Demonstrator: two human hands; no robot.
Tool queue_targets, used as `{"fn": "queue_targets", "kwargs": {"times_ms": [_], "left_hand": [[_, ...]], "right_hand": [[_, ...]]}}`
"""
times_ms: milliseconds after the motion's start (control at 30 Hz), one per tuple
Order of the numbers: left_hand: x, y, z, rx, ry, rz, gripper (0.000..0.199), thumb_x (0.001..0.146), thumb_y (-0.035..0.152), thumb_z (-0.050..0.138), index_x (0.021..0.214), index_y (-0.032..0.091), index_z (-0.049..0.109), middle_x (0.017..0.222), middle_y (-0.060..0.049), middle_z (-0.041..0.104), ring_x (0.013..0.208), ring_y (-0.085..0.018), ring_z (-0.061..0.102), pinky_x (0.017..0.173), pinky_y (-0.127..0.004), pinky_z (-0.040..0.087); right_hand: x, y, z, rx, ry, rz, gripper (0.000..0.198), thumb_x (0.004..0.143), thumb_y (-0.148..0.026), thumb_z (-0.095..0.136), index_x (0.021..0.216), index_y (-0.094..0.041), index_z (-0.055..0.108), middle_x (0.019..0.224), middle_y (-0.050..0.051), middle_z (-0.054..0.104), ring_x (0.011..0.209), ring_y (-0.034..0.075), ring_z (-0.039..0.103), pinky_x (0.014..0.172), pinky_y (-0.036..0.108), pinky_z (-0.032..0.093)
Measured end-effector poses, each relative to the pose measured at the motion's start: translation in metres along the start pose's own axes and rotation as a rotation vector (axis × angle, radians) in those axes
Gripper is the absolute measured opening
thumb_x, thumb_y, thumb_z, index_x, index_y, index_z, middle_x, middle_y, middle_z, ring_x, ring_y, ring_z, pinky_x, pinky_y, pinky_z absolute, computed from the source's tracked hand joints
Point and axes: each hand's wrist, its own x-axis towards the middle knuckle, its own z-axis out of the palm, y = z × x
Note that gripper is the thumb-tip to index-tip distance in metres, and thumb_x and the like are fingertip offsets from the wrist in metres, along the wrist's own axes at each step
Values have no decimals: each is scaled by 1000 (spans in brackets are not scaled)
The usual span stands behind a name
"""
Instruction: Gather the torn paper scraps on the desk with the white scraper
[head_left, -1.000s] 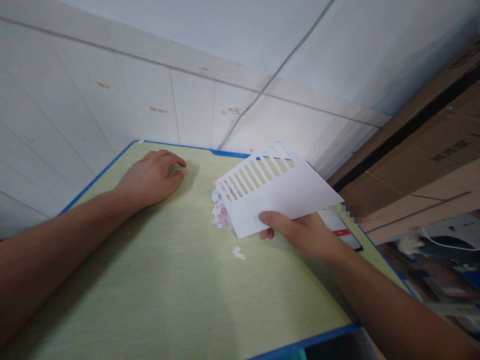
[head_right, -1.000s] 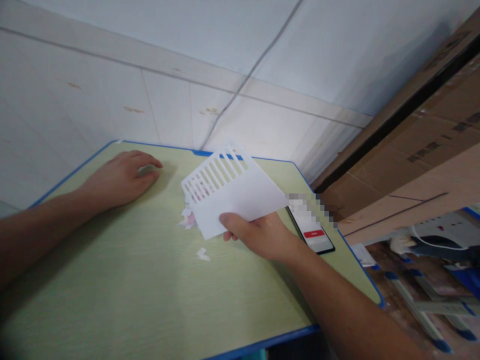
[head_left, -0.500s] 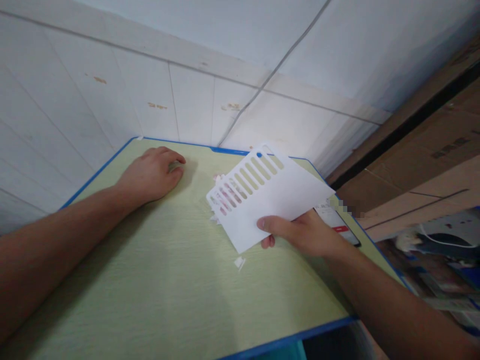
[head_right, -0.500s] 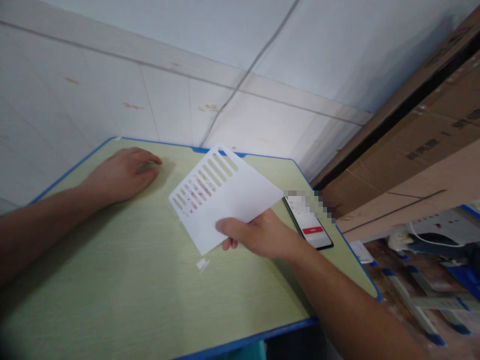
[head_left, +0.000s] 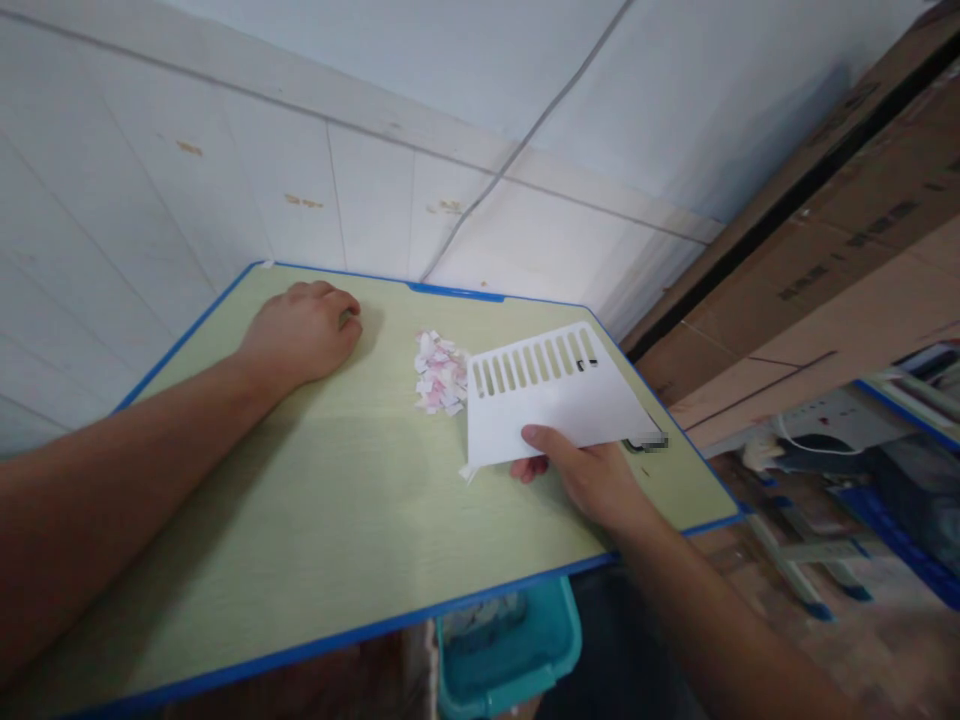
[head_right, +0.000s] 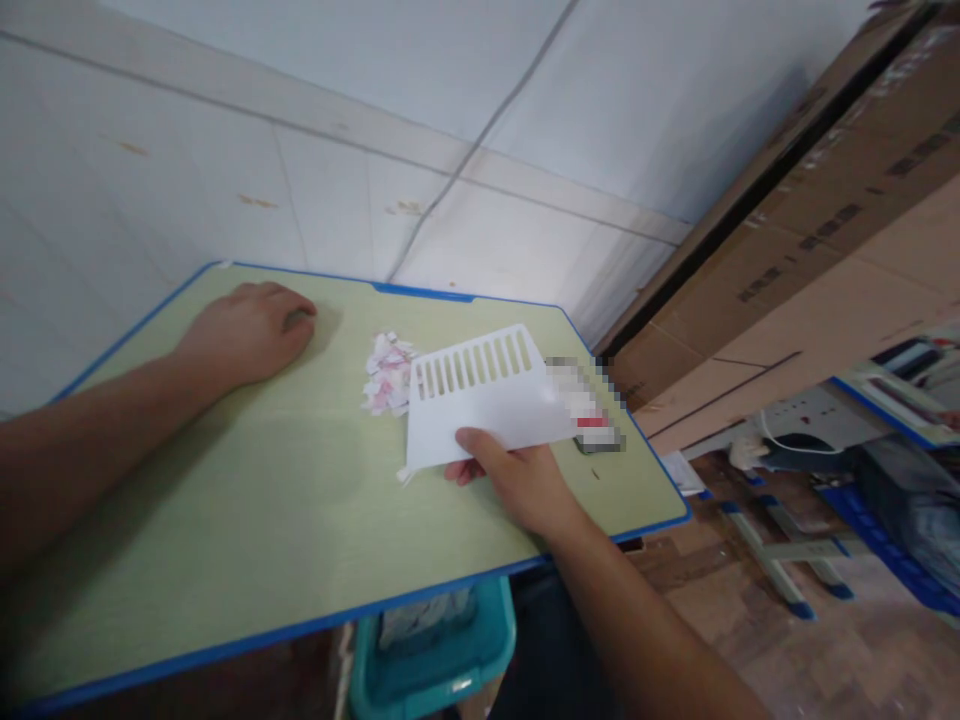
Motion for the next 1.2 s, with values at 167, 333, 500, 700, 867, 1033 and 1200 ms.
{"fn": "queue_targets", "kwargs": {"times_ms": [167,333,500,700,867,1033,1200], "left_hand": [[-3,6,-3,16,9,-28,63,113,42,41,148,9,81,156,-30,76,149,-43,68,128,-61,55],[-4,11,-6,37,-7,-52,67,114,40,33,147,6,80,158,-32,75,150,-44,67,125,-63,57],[0,4,-4,-30,-10,-74,66,110,44,40,148,9,81,162,-30,73,154,-48,64,126,-69,56],[8,-11,-2,-22,-34,-43,66,109,45,42,145,8,83,158,-28,76,153,-48,66,130,-67,54],[12,-16,1,-35,-32,-56,66,108,47,44,143,10,84,155,-25,78,151,-47,67,129,-64,55],[14,-21,4,-30,-39,-49,64,108,47,45,145,12,85,156,-22,78,151,-44,68,130,-60,55],[16,-27,11,-26,-24,-40,64,107,50,47,145,15,84,154,-20,79,149,-41,69,130,-57,55]], "right_hand": [[-1,2,2,-13,28,-7,36,97,-48,84,70,-24,79,70,11,83,67,26,78,78,40,70],[-21,1,-10,-33,25,46,34,96,-42,81,67,-26,77,69,9,82,64,26,76,68,38,68],[-42,10,-16,-13,171,60,40,102,-41,78,64,-27,76,64,7,80,62,29,76,68,40,66],[-46,12,-13,-29,193,25,38,100,-44,80,66,-27,76,63,7,78,62,28,77,73,41,69],[-47,13,-8,-11,243,67,28,93,-43,84,71,-28,74,63,4,76,59,27,74,62,39,67],[-51,17,-10,159,289,81,13,83,-32,84,76,-27,74,61,0,72,51,22,66,50,35,57],[-48,18,-11,200,319,82,17,83,-37,84,77,-25,74,65,2,75,50,21,65,49,34,56]]}}
